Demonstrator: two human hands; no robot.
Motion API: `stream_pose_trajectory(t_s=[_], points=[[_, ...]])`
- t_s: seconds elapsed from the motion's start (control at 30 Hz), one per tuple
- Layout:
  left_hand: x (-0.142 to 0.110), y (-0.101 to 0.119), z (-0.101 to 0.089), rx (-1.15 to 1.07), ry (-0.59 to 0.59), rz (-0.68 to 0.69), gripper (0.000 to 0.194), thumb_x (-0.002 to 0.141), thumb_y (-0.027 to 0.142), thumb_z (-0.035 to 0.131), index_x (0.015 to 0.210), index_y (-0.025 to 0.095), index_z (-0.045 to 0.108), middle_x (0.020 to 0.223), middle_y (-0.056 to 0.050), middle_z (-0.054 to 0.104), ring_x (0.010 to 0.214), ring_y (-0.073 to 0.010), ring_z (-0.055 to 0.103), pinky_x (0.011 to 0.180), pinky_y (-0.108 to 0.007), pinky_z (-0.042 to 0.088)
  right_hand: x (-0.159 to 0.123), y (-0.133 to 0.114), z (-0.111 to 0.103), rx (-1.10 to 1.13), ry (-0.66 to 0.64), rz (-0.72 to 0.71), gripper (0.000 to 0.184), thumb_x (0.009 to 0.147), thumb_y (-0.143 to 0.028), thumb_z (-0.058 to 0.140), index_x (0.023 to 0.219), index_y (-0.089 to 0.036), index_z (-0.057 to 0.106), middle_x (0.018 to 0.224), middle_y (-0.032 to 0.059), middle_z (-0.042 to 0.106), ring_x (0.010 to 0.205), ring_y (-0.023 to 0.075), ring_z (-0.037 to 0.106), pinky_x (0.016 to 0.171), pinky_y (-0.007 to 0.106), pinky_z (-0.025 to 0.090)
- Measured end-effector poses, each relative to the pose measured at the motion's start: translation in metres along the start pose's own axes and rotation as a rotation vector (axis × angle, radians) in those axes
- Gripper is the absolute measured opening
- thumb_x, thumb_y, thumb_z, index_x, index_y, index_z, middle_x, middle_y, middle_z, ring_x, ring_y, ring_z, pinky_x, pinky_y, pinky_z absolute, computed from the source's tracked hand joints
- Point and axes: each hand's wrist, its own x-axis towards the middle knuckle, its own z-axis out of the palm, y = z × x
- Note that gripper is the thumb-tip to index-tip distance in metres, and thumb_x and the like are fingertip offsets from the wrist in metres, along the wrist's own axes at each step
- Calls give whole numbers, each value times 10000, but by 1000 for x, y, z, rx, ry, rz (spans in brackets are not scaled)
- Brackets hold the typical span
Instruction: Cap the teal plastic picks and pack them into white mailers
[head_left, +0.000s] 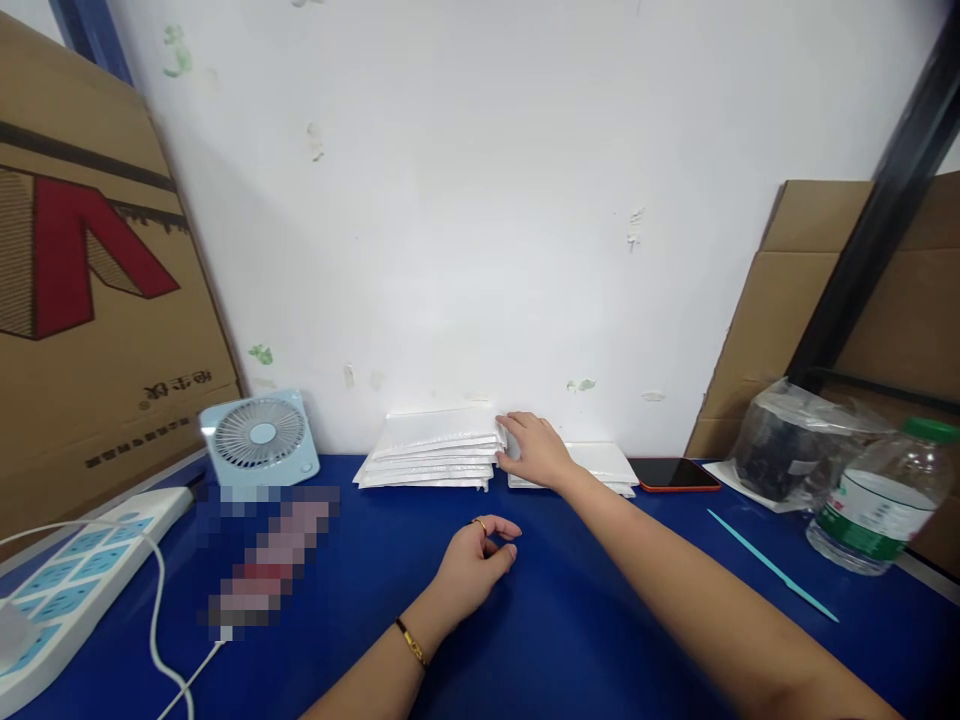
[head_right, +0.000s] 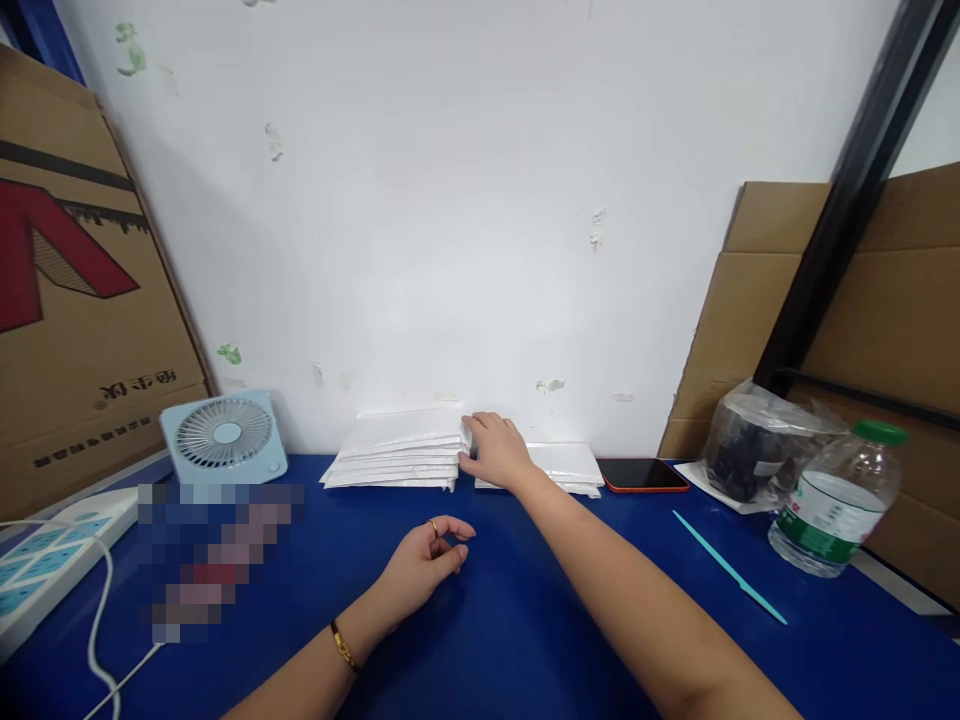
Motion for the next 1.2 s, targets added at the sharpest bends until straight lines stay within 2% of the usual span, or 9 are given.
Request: stream_pose_trajectory(t_s=[0.2,0.3,0.43,0.6,0.73,0.87,0.93,1.07,1.2], points=[[-2,14,-5,-196,26,-55,310,711,310,625,971,142,607,773,-24,604,636,-100,531,624,-226,385,30,2,11,55,169,46,236,788,-144,437,926,-149,627,1028,99,597,979,204,515,870,316,345],[-2,20,-10,-408,26,-93,374,742,380,613,1049,168,584,1015,-70,608,702,-104,570,623,-219,389,34,-12,-12,242,368,-16,233,774,-131,401,907,-161,590,934,61,600,879,171,536,795,279,374],[-7,27,-15,-754,-54,-94,435,780,365,595,1185,241,495,1244,-91,520,973,-180,585,757,-261,431,22,-46,-61,414,484,145,173,811,-196,379,851,-186,547,565,-46,459,508,110,425,546,224,330],[-15,41,-3,-1065,-192,88,266,798,341,577,1055,277,557,1326,-24,459,1213,-235,432,931,-365,399,-14,-53,-90,733,529,379,146,800,-309,466,749,-188,529,573,-50,481,535,100,434,522,205,325],[-13,67,8,-1119,118,398,353,764,340,608,1108,284,551,1208,-9,562,1216,-204,428,1011,-372,346,-51,-45,-65,1412,491,729,116,785,-307,513,777,-191,507,537,-52,517,450,99,455,416,192,325],[-1,102,15,-1068,279,443,436,762,447,561,1108,183,585,1132,-76,608,1168,-231,476,992,-354,364,-81,-51,-24,1973,362,1054,82,783,-237,514,739,-170,494,435,-63,472,307,73,378,292,166,223],[4,116,21,-975,327,441,420,740,431,587,1061,161,603,1098,-88,620,1130,-243,508,945,-360,398,-91,-55,-10,2180,364,1094,122,816,-267,458,779,-166,516,494,-31,544,363,93,466,326,177,325],[7,134,39,-753,428,484,379,692,355,664,1007,155,599,1048,-82,628,1019,-227,576,880,-348,433,-100,-55,2,2329,465,1137,250,856,-370,376,846,-172,529,656,35,636,561,149,600,467,243,471],[5,140,46,-628,417,514,392,691,336,681,1038,185,578,1077,-79,614,1002,-220,580,864,-348,446,-104,-47,10,2099,485,1336,158,849,-299,412,788,-178,492,579,5,596,508,127,591,436,210,456]])
